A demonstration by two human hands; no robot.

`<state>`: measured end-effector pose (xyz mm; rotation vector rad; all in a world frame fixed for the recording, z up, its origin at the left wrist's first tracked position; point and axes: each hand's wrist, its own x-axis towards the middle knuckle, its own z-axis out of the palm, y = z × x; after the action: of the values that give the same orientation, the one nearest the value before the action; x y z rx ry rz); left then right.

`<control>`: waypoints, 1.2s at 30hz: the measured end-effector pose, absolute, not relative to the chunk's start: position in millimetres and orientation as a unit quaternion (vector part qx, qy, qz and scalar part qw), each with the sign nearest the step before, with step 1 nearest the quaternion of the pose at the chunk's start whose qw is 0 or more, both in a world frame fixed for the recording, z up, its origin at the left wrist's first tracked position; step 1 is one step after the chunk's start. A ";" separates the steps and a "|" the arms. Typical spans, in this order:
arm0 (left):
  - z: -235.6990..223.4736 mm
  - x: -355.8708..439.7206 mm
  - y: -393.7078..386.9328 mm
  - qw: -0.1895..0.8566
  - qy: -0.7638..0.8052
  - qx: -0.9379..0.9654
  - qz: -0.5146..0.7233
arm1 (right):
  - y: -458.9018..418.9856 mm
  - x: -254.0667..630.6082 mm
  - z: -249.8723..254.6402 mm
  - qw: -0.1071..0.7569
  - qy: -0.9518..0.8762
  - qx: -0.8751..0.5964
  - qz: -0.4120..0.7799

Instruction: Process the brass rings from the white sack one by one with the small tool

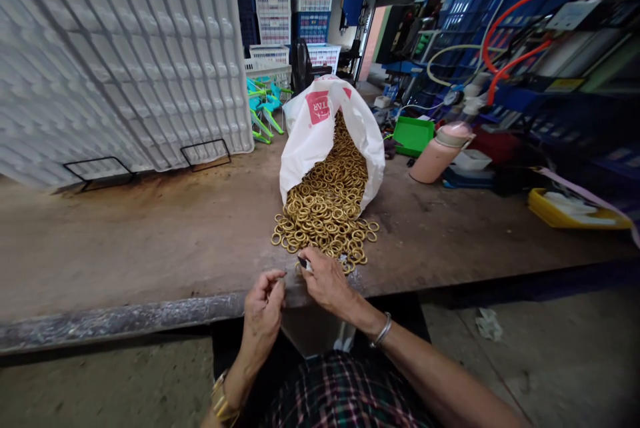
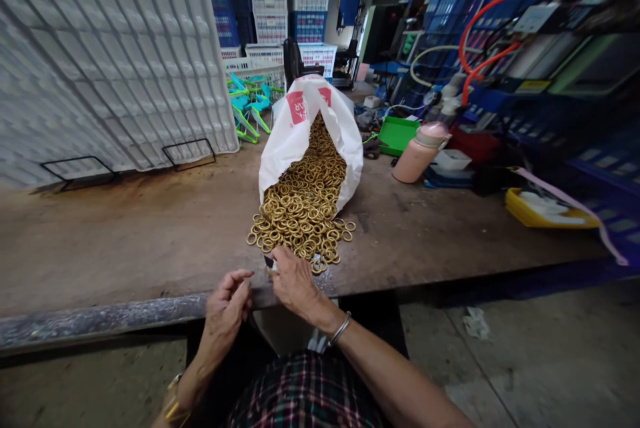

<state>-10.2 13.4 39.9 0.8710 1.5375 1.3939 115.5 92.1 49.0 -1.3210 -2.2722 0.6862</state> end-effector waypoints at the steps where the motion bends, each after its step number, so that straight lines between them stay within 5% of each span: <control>1: 38.7 -11.1 14.2 0.402 0.618 0.388 0.553 | 93.0 116.2 49.8 0.226 -0.804 -0.466 0.292; 9: 42.9 -7.2 14.7 0.382 0.576 0.490 0.532 | 92.0 118.9 63.2 0.182 -0.583 -0.424 0.669; 13: 47.2 -4.1 14.3 0.390 0.588 0.444 0.552 | 87.1 117.1 65.4 0.148 -0.488 -0.400 0.761; 26: 50.9 -2.4 13.8 0.379 0.622 0.454 0.513 | 83.6 116.0 62.8 0.191 -0.734 -0.433 0.488; 36: 53.6 0.9 7.1 0.594 0.559 0.313 0.487 | 83.7 117.3 61.6 0.220 -0.726 -0.416 0.502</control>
<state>0.9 7.1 53.6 0.7275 1.2985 1.1311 117.3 83.7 61.6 -1.1512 -2.0070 1.3893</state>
